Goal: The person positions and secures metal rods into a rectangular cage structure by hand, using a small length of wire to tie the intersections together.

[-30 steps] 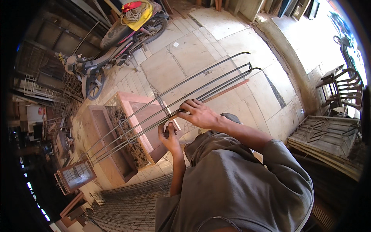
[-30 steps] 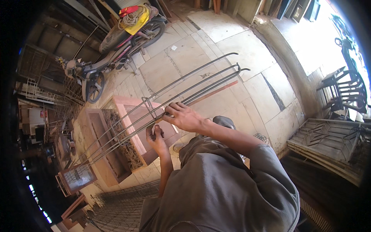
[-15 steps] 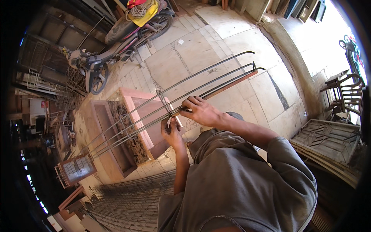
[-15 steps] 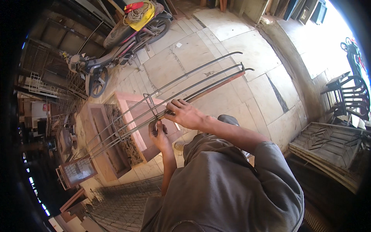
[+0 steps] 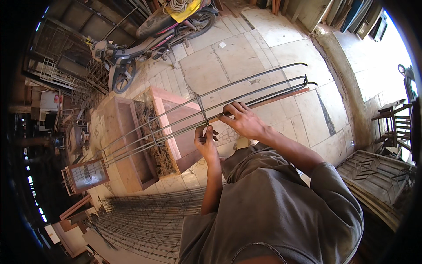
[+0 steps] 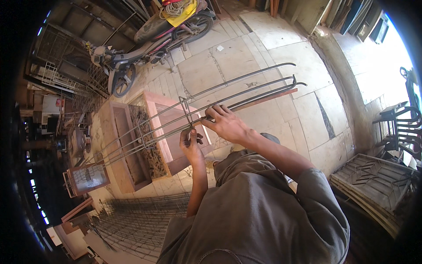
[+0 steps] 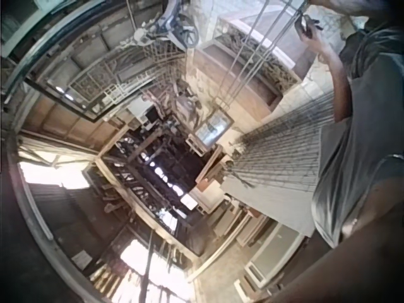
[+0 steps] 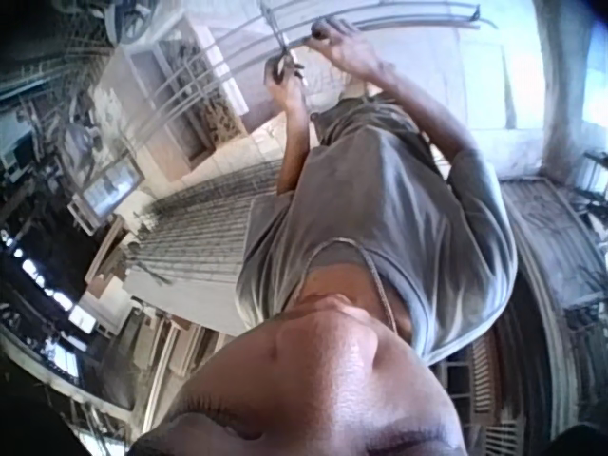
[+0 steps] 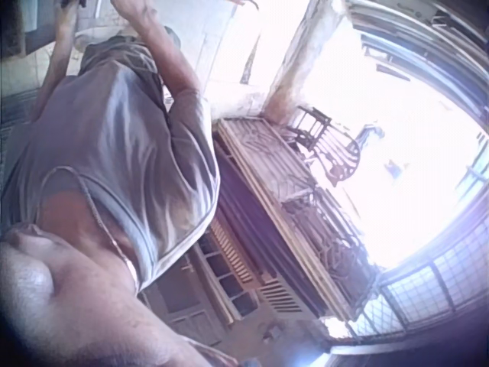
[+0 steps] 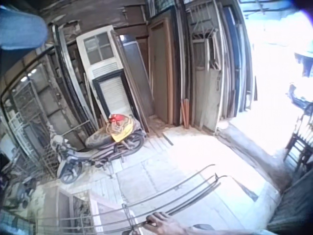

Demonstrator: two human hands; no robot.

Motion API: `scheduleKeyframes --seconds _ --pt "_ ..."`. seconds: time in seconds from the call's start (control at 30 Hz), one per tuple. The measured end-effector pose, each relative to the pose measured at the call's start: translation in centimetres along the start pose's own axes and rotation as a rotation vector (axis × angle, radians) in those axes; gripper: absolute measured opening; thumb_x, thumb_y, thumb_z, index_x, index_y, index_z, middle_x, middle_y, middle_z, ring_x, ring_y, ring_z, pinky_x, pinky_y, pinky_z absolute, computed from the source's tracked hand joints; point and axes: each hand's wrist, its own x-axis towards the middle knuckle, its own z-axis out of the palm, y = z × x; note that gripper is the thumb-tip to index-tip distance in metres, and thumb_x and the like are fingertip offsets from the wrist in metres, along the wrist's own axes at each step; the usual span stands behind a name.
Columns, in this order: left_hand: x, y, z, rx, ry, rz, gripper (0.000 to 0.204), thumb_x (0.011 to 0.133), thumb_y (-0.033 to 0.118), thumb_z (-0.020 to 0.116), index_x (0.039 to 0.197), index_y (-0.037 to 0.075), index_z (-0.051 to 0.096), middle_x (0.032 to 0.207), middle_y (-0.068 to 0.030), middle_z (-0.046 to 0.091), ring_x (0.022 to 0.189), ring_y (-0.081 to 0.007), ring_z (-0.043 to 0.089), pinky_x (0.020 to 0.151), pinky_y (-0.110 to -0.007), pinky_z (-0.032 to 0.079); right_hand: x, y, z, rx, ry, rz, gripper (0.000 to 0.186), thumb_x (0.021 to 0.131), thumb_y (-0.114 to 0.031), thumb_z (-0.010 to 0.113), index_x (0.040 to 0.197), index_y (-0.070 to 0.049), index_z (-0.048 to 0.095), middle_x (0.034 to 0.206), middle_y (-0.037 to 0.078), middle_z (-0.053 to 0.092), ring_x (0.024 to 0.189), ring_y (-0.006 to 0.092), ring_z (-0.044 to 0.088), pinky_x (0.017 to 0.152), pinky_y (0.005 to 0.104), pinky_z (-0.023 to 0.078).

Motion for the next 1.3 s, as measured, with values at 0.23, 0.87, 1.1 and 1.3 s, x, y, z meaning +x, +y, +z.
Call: scheduleKeyframes --seconds 0.23,0.87,1.1,1.3 --pt "-0.1 0.3 0.3 0.074 0.039 0.005 0.024 0.093 0.026 0.072 0.100 0.005 0.062 0.070 -0.0018 0.061 0.058 -0.0080 0.054 0.052 -0.023 0.039 0.2 0.4 0.6 0.001 0.028 -0.037 0.030 0.084 -0.015 0.058 0.112 -0.013 0.065 0.115 0.009 0.056 0.116 0.0275 0.052 0.101 0.0410 0.041" --pt "-2.5 3.2 -2.5 0.222 0.031 -0.111 0.037 0.091 0.020 0.073 0.119 -0.002 0.060 0.098 -0.0079 0.069 0.078 -0.0115 0.065 0.069 -0.024 0.050 -0.5 1.1 -1.1 -0.063 0.073 0.149 0.035 0.082 -0.005 0.060 0.115 -0.014 0.069 0.108 0.011 0.058 0.099 0.0306 0.059 0.084 0.0424 0.051" --pt "-1.6 9.9 -13.4 0.751 0.501 0.294 0.025 0.095 0.020 0.064 0.110 0.001 0.061 0.080 -0.0118 0.067 0.073 -0.0238 0.066 0.066 -0.033 0.052 -0.6 -2.3 -8.9 0.035 0.282 0.460 0.029 0.098 -0.009 0.055 0.126 -0.011 0.064 0.112 0.015 0.062 0.096 0.0283 0.066 0.074 0.0412 0.054" --pt "10.2 13.6 -15.9 1.355 0.082 0.326 0.036 0.089 0.034 0.067 0.116 0.011 0.060 0.085 -0.0190 0.069 0.075 -0.0379 0.068 0.063 -0.048 0.053 0.5 -8.1 -9.8 0.036 0.320 0.365 0.032 0.102 -0.018 0.051 0.127 -0.002 0.062 0.109 0.013 0.063 0.095 0.0239 0.059 0.082 0.0365 0.048"
